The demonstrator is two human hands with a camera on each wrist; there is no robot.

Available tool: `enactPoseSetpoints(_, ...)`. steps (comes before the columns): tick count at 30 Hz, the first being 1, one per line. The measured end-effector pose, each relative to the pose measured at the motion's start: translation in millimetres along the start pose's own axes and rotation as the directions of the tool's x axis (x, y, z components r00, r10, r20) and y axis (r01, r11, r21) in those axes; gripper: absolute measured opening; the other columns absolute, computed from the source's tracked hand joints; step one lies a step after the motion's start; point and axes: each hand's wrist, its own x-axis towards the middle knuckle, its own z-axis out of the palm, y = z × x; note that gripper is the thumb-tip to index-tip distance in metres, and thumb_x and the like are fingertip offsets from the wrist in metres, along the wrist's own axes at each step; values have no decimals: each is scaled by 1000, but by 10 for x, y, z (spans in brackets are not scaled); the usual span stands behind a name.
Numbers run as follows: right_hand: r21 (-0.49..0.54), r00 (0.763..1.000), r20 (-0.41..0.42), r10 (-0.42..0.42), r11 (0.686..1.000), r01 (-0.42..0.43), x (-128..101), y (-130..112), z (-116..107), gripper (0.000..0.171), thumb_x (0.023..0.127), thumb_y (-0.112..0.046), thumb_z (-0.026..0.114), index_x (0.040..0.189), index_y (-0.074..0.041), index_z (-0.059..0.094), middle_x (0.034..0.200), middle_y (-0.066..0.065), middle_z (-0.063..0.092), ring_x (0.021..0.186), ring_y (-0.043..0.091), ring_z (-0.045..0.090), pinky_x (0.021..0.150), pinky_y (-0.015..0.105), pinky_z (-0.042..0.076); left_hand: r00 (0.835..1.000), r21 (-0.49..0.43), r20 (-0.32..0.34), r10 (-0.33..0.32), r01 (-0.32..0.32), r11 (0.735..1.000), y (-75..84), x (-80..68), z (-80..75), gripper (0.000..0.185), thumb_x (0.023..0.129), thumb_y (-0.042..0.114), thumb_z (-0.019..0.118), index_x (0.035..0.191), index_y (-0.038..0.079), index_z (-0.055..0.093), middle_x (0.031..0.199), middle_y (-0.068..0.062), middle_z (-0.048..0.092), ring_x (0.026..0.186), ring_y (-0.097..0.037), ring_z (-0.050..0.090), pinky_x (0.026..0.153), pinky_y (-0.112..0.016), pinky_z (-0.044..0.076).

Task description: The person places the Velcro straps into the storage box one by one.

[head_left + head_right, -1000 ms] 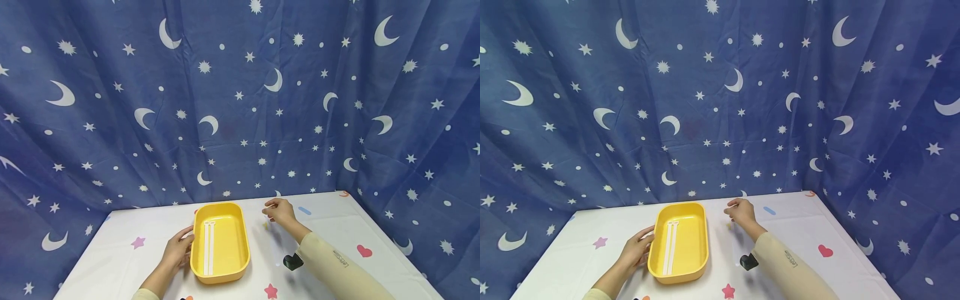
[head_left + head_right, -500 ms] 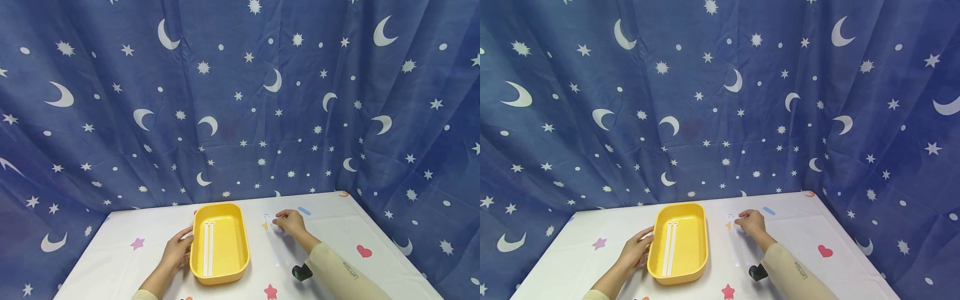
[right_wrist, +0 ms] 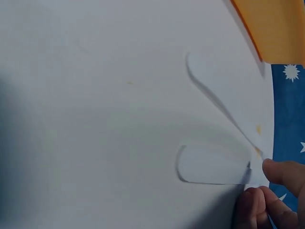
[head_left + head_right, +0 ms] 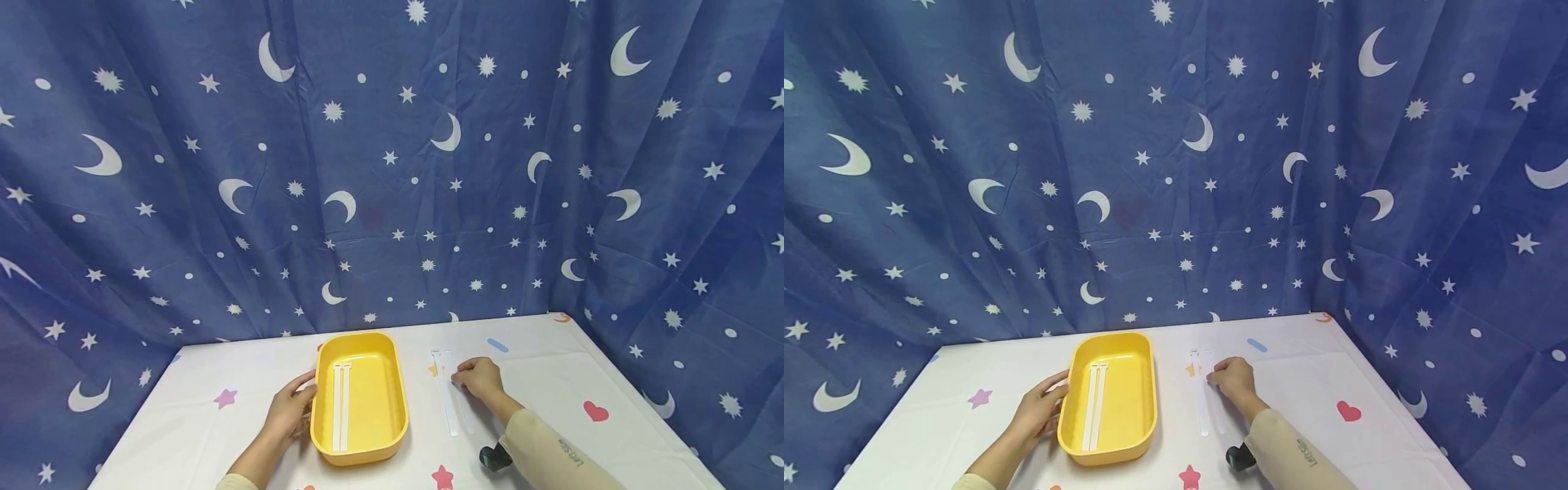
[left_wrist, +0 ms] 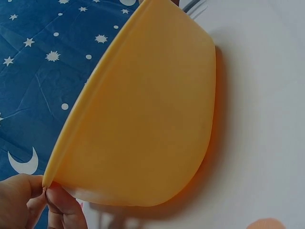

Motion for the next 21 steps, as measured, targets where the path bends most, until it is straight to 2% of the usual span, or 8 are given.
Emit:
enactPoseSetpoints(9, -56, 997, -81, -6, 998, 1, -21, 17, 93, 18, 73, -11, 80, 81, 0, 69, 77, 9, 67, 71, 21, 58, 58, 28, 48, 1000, 3, 5, 6, -6, 1000, 0, -1, 1, 46, 100, 23, 54, 144, 8, 48, 106, -17, 63, 78, -16, 66, 65, -33, 60)
enactPoseSetpoints(21, -128, 996, -91, -27, 992, 15, -39, -46, 102, 16, 74, -9, 81, 79, -1, 67, 79, 10, 65, 73, 23, 58, 63, 35, 49, 1000, 4, 1, 6, -6, 1000, 0, -3, -1, 45, 100, 21, 54, 143, 8, 49, 100, -14, 61, 77, -16, 65, 63, -32, 59)
